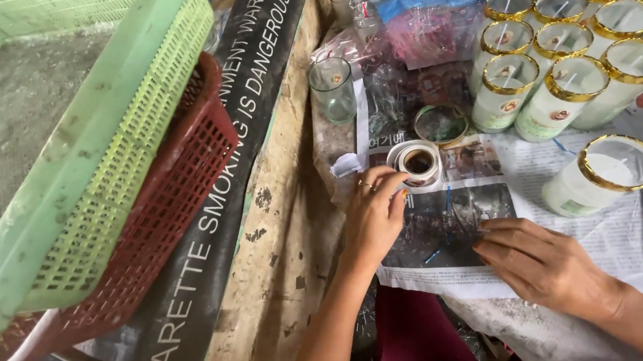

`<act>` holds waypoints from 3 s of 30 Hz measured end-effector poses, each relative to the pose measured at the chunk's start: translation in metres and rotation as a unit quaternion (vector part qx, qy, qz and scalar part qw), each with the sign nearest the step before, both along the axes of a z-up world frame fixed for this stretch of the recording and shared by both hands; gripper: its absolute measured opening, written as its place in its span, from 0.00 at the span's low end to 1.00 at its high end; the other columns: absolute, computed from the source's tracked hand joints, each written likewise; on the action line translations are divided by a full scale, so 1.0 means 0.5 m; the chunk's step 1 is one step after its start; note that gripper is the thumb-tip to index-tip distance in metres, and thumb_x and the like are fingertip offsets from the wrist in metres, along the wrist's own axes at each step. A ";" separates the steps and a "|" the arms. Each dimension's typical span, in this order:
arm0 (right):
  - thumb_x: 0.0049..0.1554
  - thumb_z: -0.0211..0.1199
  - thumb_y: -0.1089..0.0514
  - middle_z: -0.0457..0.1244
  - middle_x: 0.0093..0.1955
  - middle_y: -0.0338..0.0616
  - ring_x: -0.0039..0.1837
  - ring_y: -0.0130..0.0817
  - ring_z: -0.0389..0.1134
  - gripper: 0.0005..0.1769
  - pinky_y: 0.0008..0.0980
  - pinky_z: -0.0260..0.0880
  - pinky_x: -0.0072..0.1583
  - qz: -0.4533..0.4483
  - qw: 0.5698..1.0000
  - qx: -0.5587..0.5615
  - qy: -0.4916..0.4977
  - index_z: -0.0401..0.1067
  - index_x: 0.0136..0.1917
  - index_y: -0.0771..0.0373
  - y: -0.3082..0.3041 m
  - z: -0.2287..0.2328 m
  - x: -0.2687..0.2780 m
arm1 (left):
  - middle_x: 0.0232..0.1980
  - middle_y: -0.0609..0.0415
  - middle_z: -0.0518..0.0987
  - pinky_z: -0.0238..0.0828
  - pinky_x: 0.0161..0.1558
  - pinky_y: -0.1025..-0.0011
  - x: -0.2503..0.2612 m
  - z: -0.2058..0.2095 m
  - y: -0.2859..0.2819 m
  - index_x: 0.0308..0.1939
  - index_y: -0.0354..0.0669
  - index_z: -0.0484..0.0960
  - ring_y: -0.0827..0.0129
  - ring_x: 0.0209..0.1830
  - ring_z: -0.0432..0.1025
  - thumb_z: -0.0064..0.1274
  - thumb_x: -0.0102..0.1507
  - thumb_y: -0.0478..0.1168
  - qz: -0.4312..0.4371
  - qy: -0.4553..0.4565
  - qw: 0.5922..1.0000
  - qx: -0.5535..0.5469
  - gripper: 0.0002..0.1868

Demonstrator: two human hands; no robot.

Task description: Applying labels to glass jars and organizing them on a production table.

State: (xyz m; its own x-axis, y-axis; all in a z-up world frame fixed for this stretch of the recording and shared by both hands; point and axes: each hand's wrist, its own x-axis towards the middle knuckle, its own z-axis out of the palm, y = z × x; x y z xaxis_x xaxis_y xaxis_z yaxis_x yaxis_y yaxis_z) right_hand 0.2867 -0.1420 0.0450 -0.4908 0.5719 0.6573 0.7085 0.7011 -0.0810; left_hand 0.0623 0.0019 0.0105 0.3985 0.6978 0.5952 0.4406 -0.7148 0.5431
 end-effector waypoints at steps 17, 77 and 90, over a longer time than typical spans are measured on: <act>0.38 0.77 0.53 0.62 0.59 0.42 0.70 0.54 0.61 0.15 0.46 0.74 0.59 -0.235 0.970 -0.043 -0.033 0.78 0.37 0.60 0.265 -0.102 -0.109 | 0.48 0.53 0.79 0.77 0.44 0.57 -0.047 -0.035 0.026 0.52 0.52 0.81 0.52 0.44 0.78 0.53 0.62 0.35 0.107 -0.033 0.993 -0.046 0.14; 0.52 0.68 0.62 0.62 0.66 0.37 0.80 0.58 0.53 0.04 0.57 0.54 0.75 -0.169 0.984 -0.050 0.032 0.80 0.41 0.53 0.253 -0.102 -0.068 | 0.66 0.49 0.75 0.59 0.69 0.44 0.061 -0.101 0.006 0.34 0.41 0.87 0.32 0.72 0.61 0.58 0.54 0.34 0.161 -0.032 0.984 0.070 0.06; 0.50 0.71 0.60 0.65 0.58 0.38 0.68 0.49 0.65 0.06 0.45 0.66 0.67 -0.150 0.956 -0.101 0.230 0.80 0.44 0.53 0.175 -0.012 -0.096 | 0.60 0.50 0.80 0.66 0.66 0.44 0.009 0.042 -0.064 0.34 0.45 0.84 0.38 0.68 0.68 0.59 0.56 0.33 0.204 -0.080 0.943 0.249 0.04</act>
